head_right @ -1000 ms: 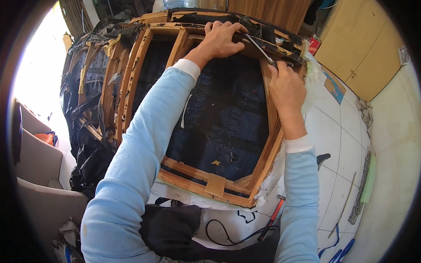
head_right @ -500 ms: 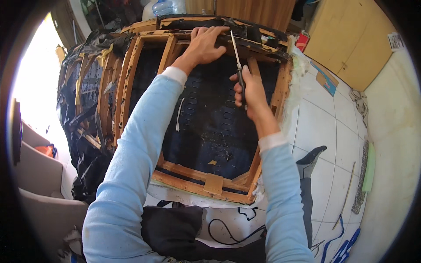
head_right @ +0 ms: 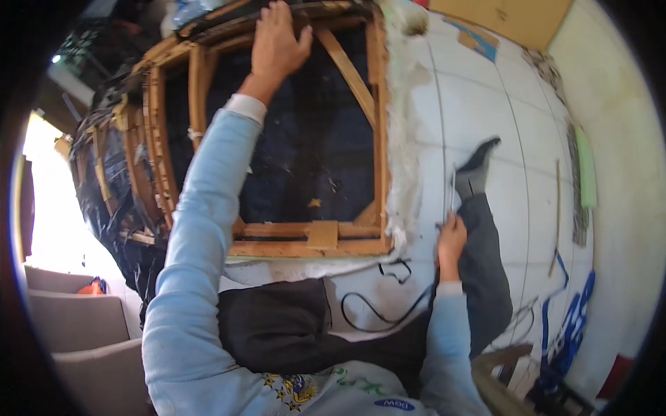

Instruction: The person is repairing a wooden furniture frame by removing old foam padding and staples. They use a screwdriver to pry up the staples and a hammer to pull them out from the wooden frame.

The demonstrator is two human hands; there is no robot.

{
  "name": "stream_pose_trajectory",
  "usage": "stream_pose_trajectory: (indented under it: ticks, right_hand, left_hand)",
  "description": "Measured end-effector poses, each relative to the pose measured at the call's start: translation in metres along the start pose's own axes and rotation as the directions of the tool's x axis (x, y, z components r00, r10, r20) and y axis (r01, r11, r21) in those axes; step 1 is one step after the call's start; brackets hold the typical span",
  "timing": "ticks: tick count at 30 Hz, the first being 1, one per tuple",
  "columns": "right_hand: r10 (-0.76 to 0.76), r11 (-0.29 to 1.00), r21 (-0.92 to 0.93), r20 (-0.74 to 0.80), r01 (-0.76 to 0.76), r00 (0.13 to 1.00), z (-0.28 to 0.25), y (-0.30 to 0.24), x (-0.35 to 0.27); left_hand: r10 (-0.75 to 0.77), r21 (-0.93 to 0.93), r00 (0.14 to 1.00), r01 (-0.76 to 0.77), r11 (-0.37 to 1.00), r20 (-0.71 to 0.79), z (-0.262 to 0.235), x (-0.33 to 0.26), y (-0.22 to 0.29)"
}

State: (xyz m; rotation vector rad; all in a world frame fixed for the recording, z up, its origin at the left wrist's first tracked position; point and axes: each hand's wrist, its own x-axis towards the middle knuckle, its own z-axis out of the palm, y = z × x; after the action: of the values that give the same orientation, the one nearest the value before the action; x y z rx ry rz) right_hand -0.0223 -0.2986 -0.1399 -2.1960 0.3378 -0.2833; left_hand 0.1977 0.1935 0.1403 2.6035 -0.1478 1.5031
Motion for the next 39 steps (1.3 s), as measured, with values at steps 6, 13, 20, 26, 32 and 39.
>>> stream_pose_trajectory:
  ticks: [6, 13, 20, 26, 32, 39]
  right_hand:
    - [-0.059, 0.979, -0.196, -0.053, 0.048, 0.997, 0.014, 0.062, -0.023]
    - [0.128, 0.886, -0.449, -0.001, -0.115, 0.992, 0.001, -0.014, -0.09]
    - [0.128, 0.802, -0.597, 0.152, -0.013, 0.98, 0.003, 0.005, -0.113]
    - [0.36, 0.809, -0.544, 0.157, -0.224, 0.92, -0.015, 0.051, -0.103]
    - [0.443, 0.798, 0.265, 0.351, -0.541, 0.825, -0.023, -0.055, -0.107]
    - [-0.493, 0.869, 0.048, 0.176, 0.493, 0.852, -0.058, -0.093, -0.122]
  left_hand:
    - [0.063, 0.254, 0.994, -0.085, 0.964, 0.094, -0.022, -0.011, -0.001]
    - [0.256, -0.368, 0.91, -0.128, 0.921, 0.325, -0.035, -0.109, 0.114]
    - [0.272, -0.65, 0.843, 0.114, 0.752, 0.463, -0.065, -0.202, 0.201]
    - [0.226, -0.635, 0.815, 0.21, 0.743, 0.534, -0.067, -0.245, 0.21]
    - [0.097, -0.573, 0.726, 0.445, 0.688, 0.681, -0.09, -0.27, 0.22]
    - [0.111, -0.507, 0.555, 0.638, 0.58, 0.824, -0.09, -0.289, 0.224]
